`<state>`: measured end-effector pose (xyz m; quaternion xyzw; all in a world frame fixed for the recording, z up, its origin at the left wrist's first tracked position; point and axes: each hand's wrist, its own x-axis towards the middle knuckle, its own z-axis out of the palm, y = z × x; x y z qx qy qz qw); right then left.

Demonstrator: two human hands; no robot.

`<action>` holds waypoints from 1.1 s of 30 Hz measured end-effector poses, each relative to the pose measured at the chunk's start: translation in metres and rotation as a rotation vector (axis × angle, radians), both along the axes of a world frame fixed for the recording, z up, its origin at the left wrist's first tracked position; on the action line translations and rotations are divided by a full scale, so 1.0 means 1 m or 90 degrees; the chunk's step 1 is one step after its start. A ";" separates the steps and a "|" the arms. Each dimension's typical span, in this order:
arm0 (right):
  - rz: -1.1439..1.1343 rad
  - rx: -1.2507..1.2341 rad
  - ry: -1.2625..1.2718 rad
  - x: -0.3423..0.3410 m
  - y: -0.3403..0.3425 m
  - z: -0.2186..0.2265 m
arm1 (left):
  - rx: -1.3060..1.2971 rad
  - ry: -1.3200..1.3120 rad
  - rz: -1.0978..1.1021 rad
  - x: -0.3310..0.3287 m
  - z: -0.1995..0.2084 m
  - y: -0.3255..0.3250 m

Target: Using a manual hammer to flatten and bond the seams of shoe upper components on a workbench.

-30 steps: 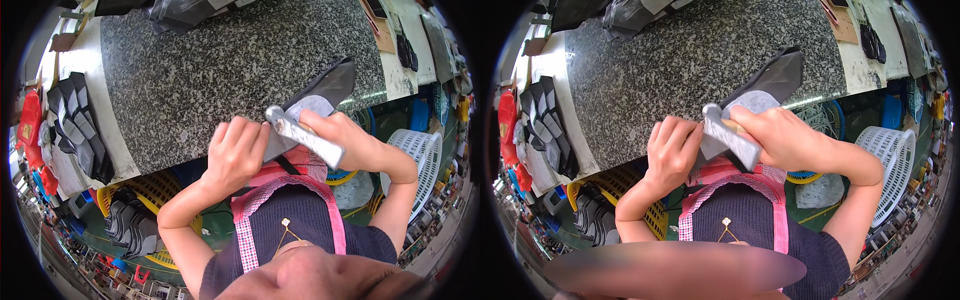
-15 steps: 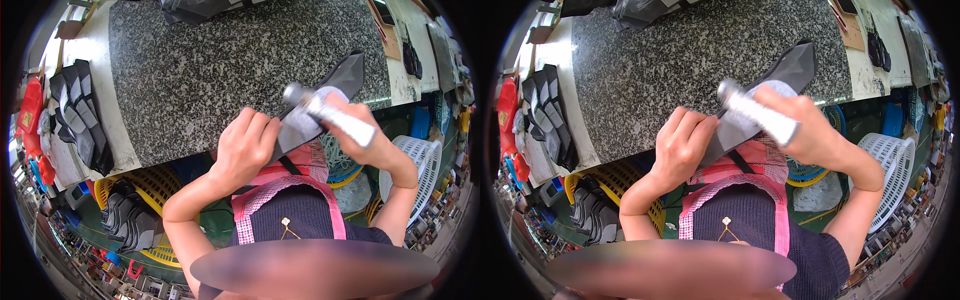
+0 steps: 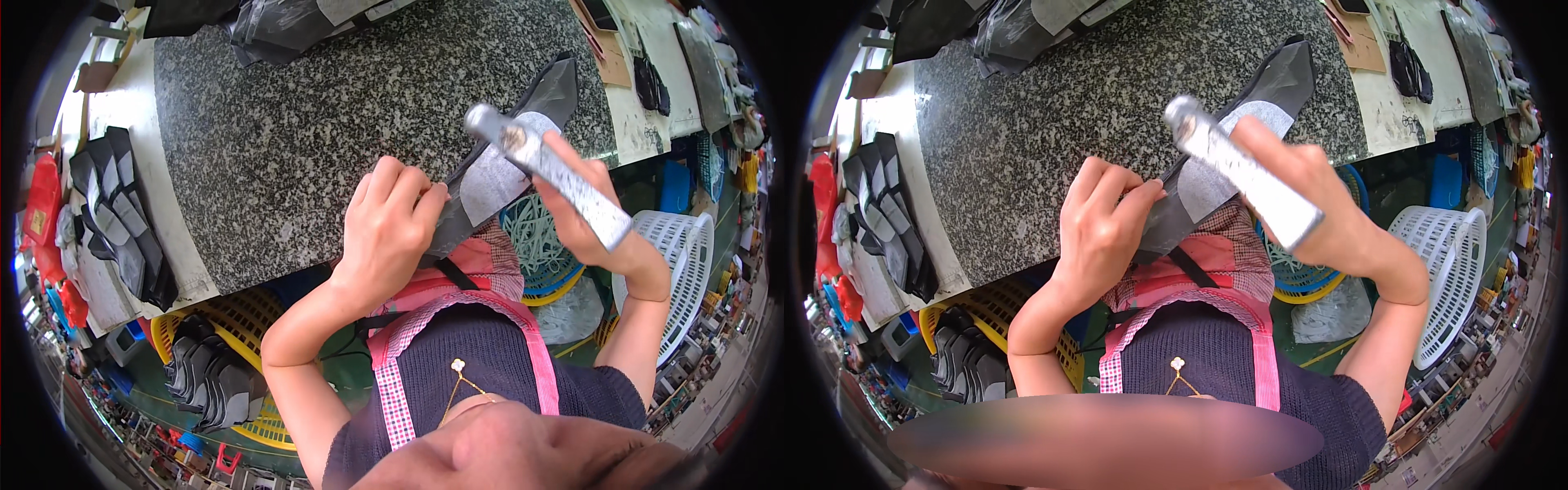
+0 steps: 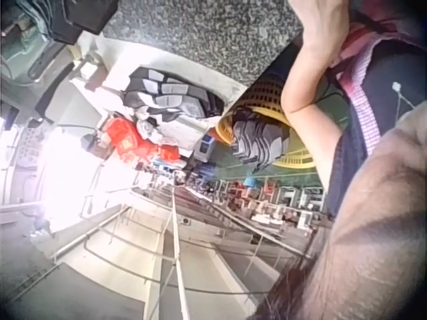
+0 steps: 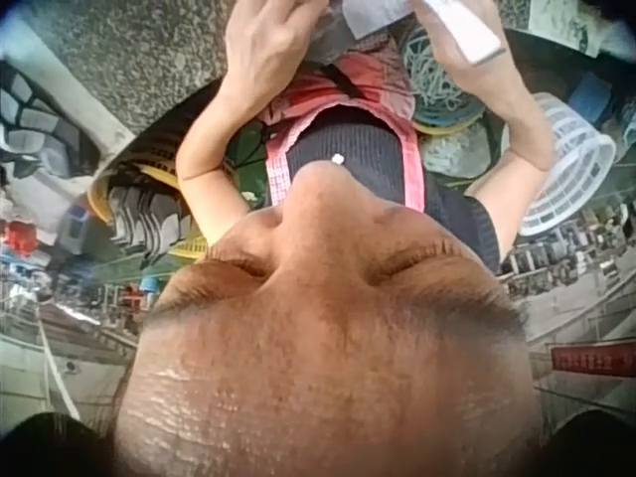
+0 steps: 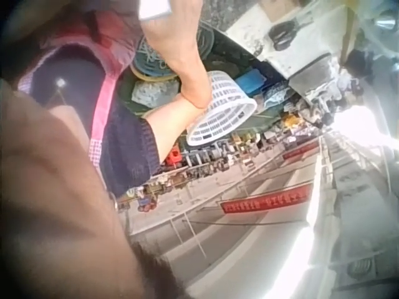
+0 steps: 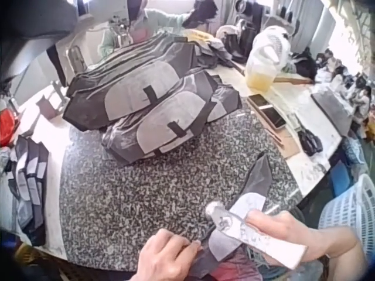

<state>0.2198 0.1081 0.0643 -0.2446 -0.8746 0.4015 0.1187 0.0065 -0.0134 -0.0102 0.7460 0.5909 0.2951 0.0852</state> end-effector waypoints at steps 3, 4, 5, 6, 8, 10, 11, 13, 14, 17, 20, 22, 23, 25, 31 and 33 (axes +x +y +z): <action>0.101 -0.095 -0.159 -0.001 0.003 -0.009 | 0.028 0.077 -0.018 0.000 0.005 -0.001; 0.085 -0.084 -0.145 0.000 0.004 -0.010 | 0.027 0.077 -0.018 0.001 0.004 -0.002; 0.069 -0.073 -0.132 0.001 0.005 -0.010 | 0.038 0.094 -0.018 0.001 0.004 -0.002; 0.071 -0.074 -0.132 -0.003 0.004 -0.006 | 0.048 0.111 -0.016 0.001 0.003 -0.003; 0.033 0.018 0.015 -0.010 0.001 0.008 | 0.057 0.104 -0.011 0.000 0.002 -0.002; 0.070 -0.046 -0.055 -0.007 -0.004 -0.012 | 0.040 0.034 0.006 -0.006 0.004 0.000; 0.105 -0.108 -0.124 -0.007 -0.005 -0.017 | -0.015 -0.037 0.020 -0.010 0.006 0.004; 0.105 -0.077 -0.158 -0.010 -0.005 -0.013 | -0.143 -0.109 0.030 -0.022 0.016 0.002; 0.084 -0.115 -0.169 -0.013 0.000 -0.009 | -0.145 -0.108 0.033 -0.021 0.014 -0.001; 0.052 -0.086 -0.120 -0.013 0.002 -0.013 | -0.001 0.005 0.019 -0.013 0.009 -0.010; 0.050 -0.172 -0.072 -0.013 -0.006 -0.009 | 0.018 0.061 -0.004 -0.015 0.006 -0.013; 0.129 -0.075 -0.169 -0.014 -0.012 -0.018 | 0.003 -0.025 0.016 -0.021 0.004 -0.012; 0.131 -0.059 -0.187 -0.014 -0.015 -0.018 | 0.004 -0.025 0.015 -0.024 0.005 -0.012; 0.128 -0.120 -0.142 -0.020 -0.002 -0.016 | -0.064 -0.104 0.019 -0.027 0.007 -0.014; 0.121 -0.178 -0.137 -0.019 -0.014 -0.011 | 0.026 0.028 0.037 -0.025 0.000 -0.028; 0.135 -0.129 -0.184 -0.017 -0.018 -0.018 | 0.049 0.025 0.137 -0.028 0.006 -0.028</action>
